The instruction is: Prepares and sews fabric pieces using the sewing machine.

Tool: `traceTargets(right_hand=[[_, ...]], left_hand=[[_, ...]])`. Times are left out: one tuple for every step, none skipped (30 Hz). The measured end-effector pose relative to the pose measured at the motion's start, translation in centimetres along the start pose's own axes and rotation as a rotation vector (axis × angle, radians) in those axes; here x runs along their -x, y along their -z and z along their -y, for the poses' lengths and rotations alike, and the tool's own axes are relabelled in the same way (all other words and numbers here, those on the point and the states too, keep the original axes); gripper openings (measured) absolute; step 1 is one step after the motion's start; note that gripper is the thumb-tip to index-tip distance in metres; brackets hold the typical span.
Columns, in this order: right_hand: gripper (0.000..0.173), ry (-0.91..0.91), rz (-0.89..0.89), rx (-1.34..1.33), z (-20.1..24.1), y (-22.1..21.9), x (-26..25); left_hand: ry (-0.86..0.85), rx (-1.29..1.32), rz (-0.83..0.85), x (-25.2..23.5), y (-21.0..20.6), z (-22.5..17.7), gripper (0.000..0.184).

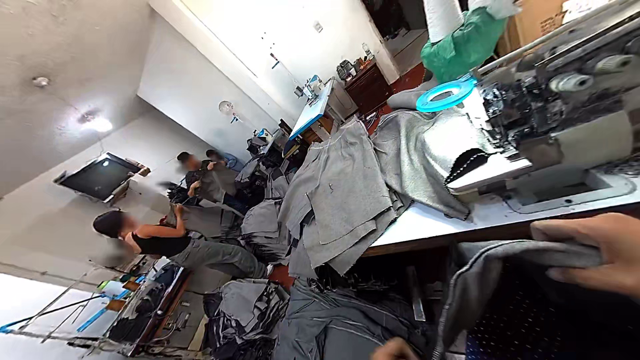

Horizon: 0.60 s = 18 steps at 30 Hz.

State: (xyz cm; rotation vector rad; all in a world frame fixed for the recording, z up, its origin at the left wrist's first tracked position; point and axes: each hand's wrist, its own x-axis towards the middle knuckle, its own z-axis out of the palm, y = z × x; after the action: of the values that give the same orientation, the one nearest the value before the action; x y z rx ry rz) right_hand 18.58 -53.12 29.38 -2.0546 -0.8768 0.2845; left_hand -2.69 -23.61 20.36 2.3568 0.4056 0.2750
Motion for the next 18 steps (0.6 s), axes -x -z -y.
traceTargets(right_hand=[[0.020, 0.087, -0.051, 0.010, -1.3, -0.9, -0.1], [0.020, 0.150, -0.089, 0.035, -2.3, -1.7, -0.2], [0.020, 0.165, -0.071, 0.037, -2.2, -1.9, -0.2], [0.020, 0.155, -0.027, 0.033, -1.6, -1.9, 0.0], [0.021, 0.141, 0.018, 0.035, -1.0, -1.8, 0.2], [0.021, 0.127, 0.058, 0.037, -0.5, -1.6, 0.4], [0.022, 0.121, 0.077, 0.031, -0.2, -1.3, 0.8], [0.021, 0.121, 0.083, 0.021, -0.2, -1.0, 1.2], [0.020, 0.129, 0.081, 0.011, -0.4, -0.4, 1.8], [0.019, 0.119, 0.101, -0.003, -0.7, 0.5, 2.6], [0.019, 0.104, 0.133, -0.015, -1.0, 1.5, 3.4], [0.020, 0.093, 0.175, -0.031, -1.4, 2.6, 4.3], [0.021, 0.104, 0.211, -0.059, -1.8, 3.5, 5.4], [0.023, 0.115, 0.253, -0.103, -1.9, 4.4, 6.3], [0.023, 0.129, 0.275, -0.146, -2.0, 5.3, 7.0], [0.022, 0.143, 0.266, -0.178, -2.3, 6.1, 7.2], [0.022, 0.181, 0.206, -0.186, -2.9, 6.8, 7.2], [0.022, 0.216, 0.121, -0.148, -3.4, 7.8, 7.0]], left_hand=[[-0.031, 0.100, 0.013, -0.3, 2.5, -0.7, 0.018], [-0.063, 0.181, 0.111, -0.7, 4.4, -1.8, 0.036], [-0.102, 0.218, 0.254, -1.1, 5.2, -3.1, 0.060], [-0.156, 0.219, 0.380, -1.4, 4.6, -4.2, 0.081], [-0.206, 0.202, 0.475, -1.4, 2.9, -5.1, 0.092], [-0.231, 0.162, 0.531, -1.3, 0.6, -5.8, 0.091], [-0.224, 0.088, 0.524, -1.0, -1.9, -6.2, 0.081], [-0.202, -0.031, 0.465, -0.8, -4.0, -6.5, 0.064], [-0.205, -0.141, 0.375, -0.8, -5.4, -6.4, 0.045], [-0.259, -0.210, 0.253, -1.1, -5.9, -5.9, 0.029], [-0.354, -0.268, 0.109, -2.0, -5.3, -5.4, 0.019], [-0.454, -0.326, -0.020, -3.5, -3.9, -5.3, 0.014], [-0.537, -0.370, -0.101, -5.2, -1.8, -5.7, 0.011], [-0.610, -0.415, -0.156, -6.8, 0.6, -6.9, 0.010], [-0.694, -0.462, -0.209, -8.4, 2.8, -8.5, 0.010], [-0.777, -0.507, -0.262, -9.7, 4.9, -10.9, 0.010], [-0.851, -0.550, -0.327, -10.6, 6.5, -13.6, 0.010], [-0.928, -0.582, -0.403, -11.5, 7.6, -16.3, 0.010]])
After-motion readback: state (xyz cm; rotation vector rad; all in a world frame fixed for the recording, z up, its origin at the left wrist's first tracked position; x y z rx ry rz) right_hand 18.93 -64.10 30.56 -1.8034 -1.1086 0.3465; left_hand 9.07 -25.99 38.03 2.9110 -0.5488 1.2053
